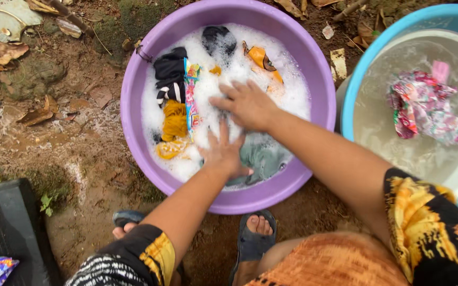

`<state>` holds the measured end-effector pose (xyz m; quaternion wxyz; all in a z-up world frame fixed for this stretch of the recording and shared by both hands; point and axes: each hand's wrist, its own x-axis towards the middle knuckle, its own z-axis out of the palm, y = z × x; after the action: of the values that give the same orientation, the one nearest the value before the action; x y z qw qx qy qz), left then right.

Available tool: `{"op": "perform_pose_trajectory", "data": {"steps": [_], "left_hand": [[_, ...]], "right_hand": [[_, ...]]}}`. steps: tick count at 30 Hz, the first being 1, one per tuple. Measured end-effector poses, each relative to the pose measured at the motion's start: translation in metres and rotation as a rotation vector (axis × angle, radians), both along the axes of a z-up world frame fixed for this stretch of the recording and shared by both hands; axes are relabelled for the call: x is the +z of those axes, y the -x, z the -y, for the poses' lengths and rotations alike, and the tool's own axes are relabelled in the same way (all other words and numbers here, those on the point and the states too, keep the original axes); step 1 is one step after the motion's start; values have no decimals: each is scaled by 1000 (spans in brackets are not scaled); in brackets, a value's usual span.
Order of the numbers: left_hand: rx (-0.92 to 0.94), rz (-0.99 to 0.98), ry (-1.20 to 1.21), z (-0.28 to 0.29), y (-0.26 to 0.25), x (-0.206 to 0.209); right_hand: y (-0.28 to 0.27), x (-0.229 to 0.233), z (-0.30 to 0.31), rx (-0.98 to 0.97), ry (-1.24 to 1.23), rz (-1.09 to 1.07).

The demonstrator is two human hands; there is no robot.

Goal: The person washes clothes by hand in a purple basin using detergent and a brush, then rinses them in a separate blue bucket.

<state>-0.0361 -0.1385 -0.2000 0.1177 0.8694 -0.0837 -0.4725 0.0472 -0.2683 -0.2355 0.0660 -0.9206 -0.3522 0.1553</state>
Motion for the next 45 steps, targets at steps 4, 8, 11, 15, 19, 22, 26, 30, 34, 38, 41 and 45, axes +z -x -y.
{"op": "perform_pose_trajectory", "data": {"steps": [4,8,11,15,19,22,26,30,34,38,41,45], "left_hand": [[-67,47,-35,-12,20,-83],[-193,121,-23,-29,40,-183],[-12,6,-117,-41,32,-229],[-92,191,99,-47,-17,-221],[276,319,250,-65,-38,-110],[487,241,412,-69,-27,-21],[418,162,468,-71,-25,51],[475,60,357,-78,-37,69],[199,496,345,-90,-63,51],[-2,766,278,-79,-105,24],[-100,534,31,-59,-134,5],[-129,499,-18,-37,-145,-22]], "right_hand": [[28,-48,4,-111,-54,138],[25,-96,13,-197,90,35],[-3,-144,34,-233,148,-116],[-26,-161,46,-330,226,-255],[-39,-78,46,-333,192,-257],[-26,4,48,-914,-539,-826],[-6,71,43,-959,-381,-971],[9,88,45,-786,-371,-1058],[4,103,48,-763,-380,-1179],[-14,72,38,-680,-16,-468],[-26,28,34,-400,-124,49],[-32,-39,19,-325,-137,115]]}}
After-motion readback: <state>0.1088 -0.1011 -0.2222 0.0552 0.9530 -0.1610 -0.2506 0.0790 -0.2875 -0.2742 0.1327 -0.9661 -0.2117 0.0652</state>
